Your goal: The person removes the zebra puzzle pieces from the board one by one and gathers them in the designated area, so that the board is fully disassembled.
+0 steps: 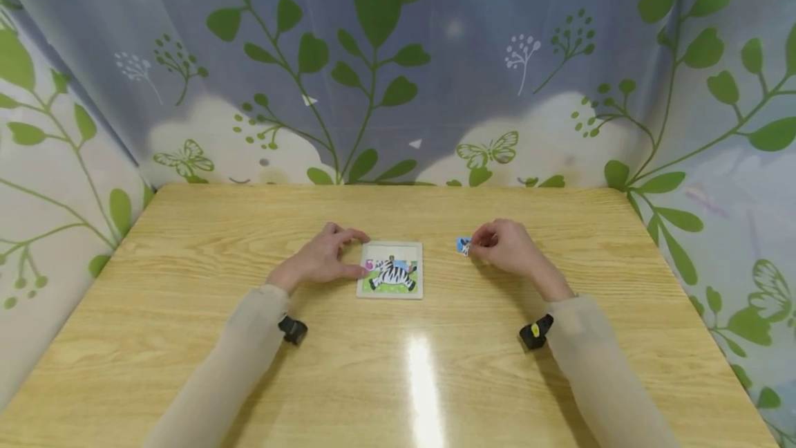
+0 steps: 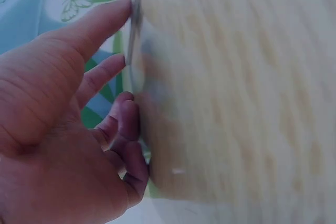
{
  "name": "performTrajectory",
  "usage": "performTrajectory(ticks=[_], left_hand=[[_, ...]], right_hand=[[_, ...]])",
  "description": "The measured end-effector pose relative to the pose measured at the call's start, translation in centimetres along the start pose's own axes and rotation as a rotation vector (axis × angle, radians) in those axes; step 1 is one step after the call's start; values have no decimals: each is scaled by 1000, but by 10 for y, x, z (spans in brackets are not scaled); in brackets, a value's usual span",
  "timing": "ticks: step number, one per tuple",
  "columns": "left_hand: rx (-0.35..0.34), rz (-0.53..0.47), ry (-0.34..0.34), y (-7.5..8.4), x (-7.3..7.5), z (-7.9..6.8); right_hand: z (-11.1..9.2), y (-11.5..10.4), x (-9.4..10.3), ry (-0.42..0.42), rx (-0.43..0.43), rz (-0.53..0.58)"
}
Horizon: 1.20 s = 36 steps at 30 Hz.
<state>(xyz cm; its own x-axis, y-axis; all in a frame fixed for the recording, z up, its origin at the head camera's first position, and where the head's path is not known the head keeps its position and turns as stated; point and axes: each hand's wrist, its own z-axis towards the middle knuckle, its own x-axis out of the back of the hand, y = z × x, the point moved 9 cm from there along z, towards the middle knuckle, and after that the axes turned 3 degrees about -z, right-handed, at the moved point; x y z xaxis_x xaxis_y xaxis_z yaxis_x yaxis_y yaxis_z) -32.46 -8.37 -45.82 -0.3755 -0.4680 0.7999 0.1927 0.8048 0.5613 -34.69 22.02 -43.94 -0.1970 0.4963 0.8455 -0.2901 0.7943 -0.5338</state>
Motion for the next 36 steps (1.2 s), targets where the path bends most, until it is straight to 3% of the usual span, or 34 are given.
performTrajectory(ticks=[5,9,13,16,24,36], left_hand=[[-18,20,24,4,4,-4],[-60,-20,66,16,5,-7],[-130,-93,19,34,-6,-10],[-156,-95,-33,42,-17,-11],[-103,-91,-55,42,-28,-10],[-70,-117,-61,40,-29,-7]], right_hand=[[-1,-18,-8,-1,38,8],[1,-41,-19,-25,99,40],[4,-59,-30,-43,160,55],[6,-68,-39,-67,176,75],[11,-82,-59,-127,205,82],[11,-88,-61,-108,222,26]])
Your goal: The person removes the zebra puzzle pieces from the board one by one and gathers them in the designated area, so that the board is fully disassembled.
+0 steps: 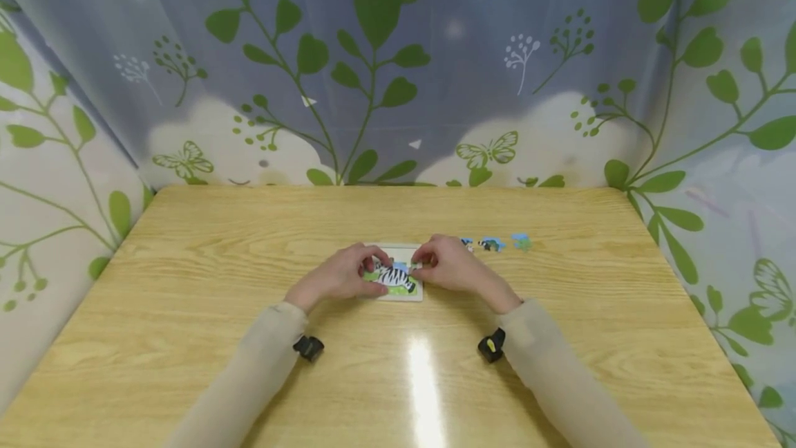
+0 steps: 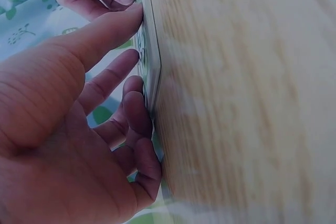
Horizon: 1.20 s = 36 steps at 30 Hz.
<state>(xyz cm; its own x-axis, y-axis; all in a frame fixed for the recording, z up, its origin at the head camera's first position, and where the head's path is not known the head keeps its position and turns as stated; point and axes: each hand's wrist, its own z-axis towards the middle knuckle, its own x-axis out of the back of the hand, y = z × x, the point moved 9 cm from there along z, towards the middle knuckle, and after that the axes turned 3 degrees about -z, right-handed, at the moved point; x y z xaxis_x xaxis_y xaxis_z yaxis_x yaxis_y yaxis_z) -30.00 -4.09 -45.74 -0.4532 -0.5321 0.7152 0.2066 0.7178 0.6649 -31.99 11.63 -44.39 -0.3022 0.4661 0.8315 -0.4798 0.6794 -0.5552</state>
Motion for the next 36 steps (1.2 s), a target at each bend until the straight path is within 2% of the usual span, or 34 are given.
performTrajectory(ticks=[25,29,36], left_hand=[[31,-47,-5,-3,0,2],[34,-45,-6,-3,1,2],[34,-52,-9,-2,1,1]], right_hand=[[3,1,-3,4,-15,18],[3,3,-4,-3,-38,58],[0,5,-5,-31,-77,202]])
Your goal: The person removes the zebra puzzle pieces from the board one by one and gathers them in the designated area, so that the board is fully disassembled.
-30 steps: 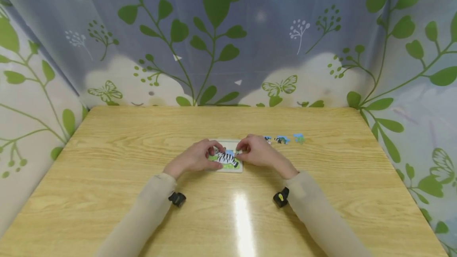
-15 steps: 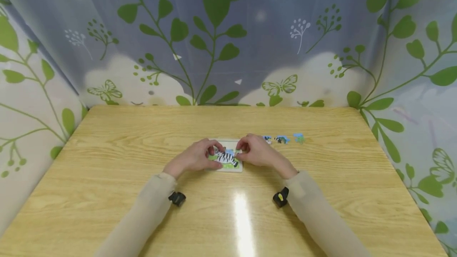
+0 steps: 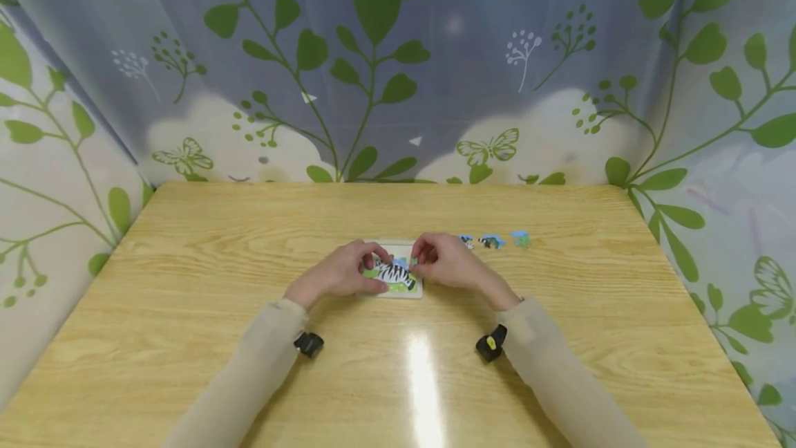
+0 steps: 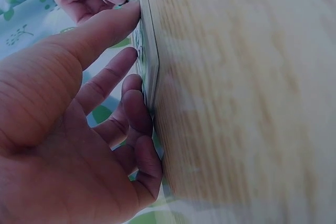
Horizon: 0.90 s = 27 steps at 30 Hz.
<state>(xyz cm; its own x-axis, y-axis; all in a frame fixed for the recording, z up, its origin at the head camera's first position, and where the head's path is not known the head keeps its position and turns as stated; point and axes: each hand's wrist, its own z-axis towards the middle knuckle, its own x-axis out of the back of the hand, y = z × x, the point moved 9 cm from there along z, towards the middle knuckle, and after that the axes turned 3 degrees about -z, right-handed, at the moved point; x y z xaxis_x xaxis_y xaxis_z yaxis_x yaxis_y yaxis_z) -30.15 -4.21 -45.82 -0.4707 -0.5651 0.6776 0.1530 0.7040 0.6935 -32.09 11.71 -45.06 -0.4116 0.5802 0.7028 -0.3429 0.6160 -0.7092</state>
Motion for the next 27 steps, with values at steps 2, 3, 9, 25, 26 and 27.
performTrajectory(ticks=[2,3,9,25,26,27], left_hand=[[4,-2,2,-1,0,0],[7,-3,3,-1,0,0],[8,1,4,-2,0,1],[14,10,-4,1,0,1],[16,18,-2,1,0,0],[21,29,0,1,-1,0]], right_hand=[[0,0,0,-1,-2,25],[0,0,0,0,-5,37],[0,3,0,10,-49,79],[0,8,1,24,-175,75],[0,8,1,24,-176,76],[0,8,1,22,-175,79]])
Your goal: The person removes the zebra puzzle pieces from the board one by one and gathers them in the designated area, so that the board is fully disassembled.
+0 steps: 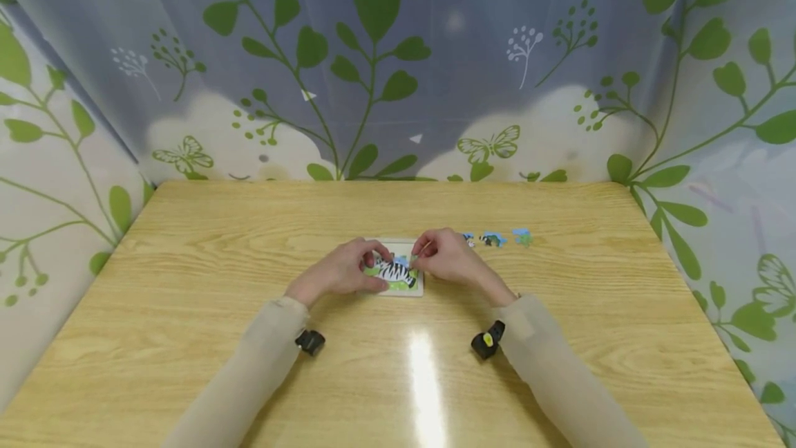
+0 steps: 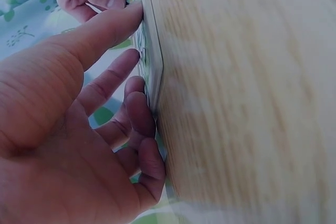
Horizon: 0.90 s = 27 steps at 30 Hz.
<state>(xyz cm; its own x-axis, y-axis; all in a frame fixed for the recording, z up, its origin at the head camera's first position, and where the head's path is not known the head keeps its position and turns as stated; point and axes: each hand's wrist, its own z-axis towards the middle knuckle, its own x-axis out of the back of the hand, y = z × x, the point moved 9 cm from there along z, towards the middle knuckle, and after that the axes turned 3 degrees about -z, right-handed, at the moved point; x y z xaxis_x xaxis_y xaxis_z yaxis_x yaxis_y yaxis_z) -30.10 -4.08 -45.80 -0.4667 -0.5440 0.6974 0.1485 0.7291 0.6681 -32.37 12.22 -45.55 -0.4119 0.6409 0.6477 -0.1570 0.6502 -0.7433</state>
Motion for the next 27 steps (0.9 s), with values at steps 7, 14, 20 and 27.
performTrajectory(ticks=[7,14,20,27], left_hand=[[47,209,70,9,-4,-1],[129,221,113,10,-7,-1],[122,213,120,10,-8,-1],[117,205,120,12,-8,-3]], right_hand=[[0,1,0,-2,14,16],[2,2,-1,8,11,21],[2,3,1,17,1,45],[-6,18,14,16,-55,141]])
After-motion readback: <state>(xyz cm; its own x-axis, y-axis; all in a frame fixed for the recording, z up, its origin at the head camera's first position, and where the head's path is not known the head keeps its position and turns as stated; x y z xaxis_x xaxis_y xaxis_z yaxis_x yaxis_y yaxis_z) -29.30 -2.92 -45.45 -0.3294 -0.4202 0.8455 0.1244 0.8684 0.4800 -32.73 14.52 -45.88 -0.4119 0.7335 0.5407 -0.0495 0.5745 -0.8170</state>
